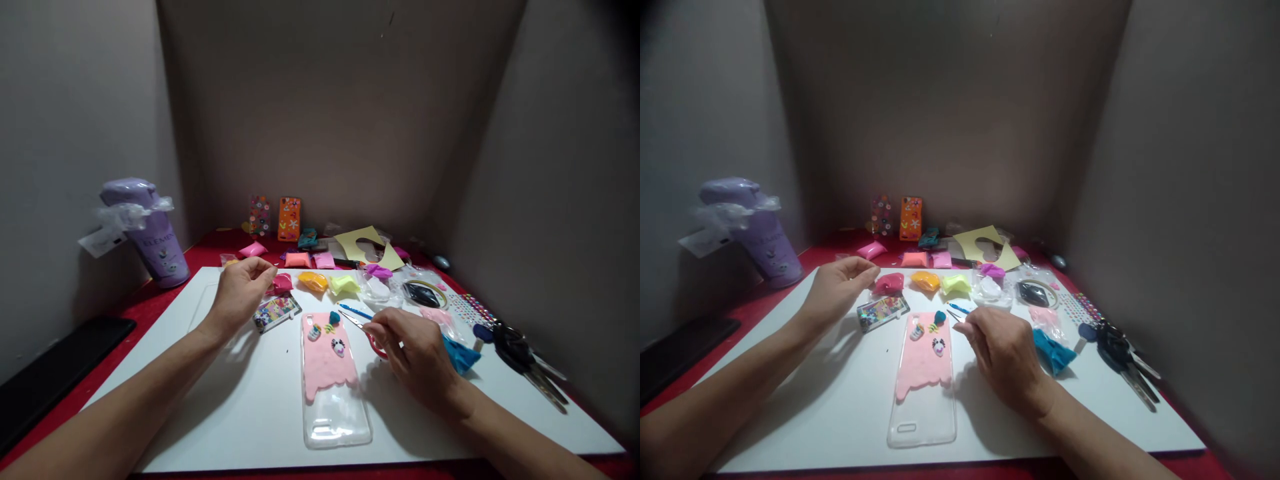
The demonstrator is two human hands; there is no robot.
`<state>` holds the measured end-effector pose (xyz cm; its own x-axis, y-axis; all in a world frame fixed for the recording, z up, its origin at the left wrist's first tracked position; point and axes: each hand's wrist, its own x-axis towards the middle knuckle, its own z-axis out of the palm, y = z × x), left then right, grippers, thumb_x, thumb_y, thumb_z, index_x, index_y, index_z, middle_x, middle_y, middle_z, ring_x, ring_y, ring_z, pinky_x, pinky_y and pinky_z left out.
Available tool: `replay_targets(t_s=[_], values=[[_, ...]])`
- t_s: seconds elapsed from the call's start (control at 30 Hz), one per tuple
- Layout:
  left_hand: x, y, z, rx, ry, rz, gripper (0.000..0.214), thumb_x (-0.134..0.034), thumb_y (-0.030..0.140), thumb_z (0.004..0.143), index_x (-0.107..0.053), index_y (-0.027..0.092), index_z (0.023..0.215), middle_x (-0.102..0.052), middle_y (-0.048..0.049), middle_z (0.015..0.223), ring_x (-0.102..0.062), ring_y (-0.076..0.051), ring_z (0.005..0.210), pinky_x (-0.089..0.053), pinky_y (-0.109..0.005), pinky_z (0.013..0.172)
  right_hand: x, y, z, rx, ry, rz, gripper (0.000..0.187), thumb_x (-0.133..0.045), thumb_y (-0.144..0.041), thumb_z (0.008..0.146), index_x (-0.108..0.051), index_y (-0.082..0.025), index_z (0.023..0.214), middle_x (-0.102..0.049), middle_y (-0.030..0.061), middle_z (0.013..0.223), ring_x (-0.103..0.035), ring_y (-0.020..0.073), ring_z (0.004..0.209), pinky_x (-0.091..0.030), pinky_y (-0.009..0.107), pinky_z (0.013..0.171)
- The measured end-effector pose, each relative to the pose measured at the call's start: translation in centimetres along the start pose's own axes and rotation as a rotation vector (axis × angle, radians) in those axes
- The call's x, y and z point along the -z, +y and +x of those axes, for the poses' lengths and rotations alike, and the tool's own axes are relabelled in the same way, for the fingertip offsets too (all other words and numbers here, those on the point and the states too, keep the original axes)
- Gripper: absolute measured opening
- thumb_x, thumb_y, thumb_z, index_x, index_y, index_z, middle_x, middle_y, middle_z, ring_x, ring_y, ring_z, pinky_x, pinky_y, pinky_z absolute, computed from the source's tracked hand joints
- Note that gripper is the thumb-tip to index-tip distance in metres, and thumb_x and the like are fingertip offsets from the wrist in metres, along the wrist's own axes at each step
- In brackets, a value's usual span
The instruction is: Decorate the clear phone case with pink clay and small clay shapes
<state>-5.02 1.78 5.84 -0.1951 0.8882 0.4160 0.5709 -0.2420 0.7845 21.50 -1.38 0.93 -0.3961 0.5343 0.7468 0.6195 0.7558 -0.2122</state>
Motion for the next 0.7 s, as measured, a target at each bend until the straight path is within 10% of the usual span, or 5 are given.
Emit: replay_targets(t_s=[0.7], values=[[-0.75, 0.3, -1.02, 0.009, -0.111, -0.013, 0.023, -0.059, 0.036, 0.076, -0.064, 0.015, 0.069, -0.065, -0.002, 0.065, -0.058, -0.016, 0.061, -0.042, -0.025, 0.058, -0.28, 0.32, -0.17, -0.032, -0.007, 0.02, 0.019, -0.048, -0.023, 0.093, -0.054, -0.016, 0.076, -0.053, 0.0022, 0.065, -0.049, 0.0144, 0.061, -0.035, 0.027, 0.058]])
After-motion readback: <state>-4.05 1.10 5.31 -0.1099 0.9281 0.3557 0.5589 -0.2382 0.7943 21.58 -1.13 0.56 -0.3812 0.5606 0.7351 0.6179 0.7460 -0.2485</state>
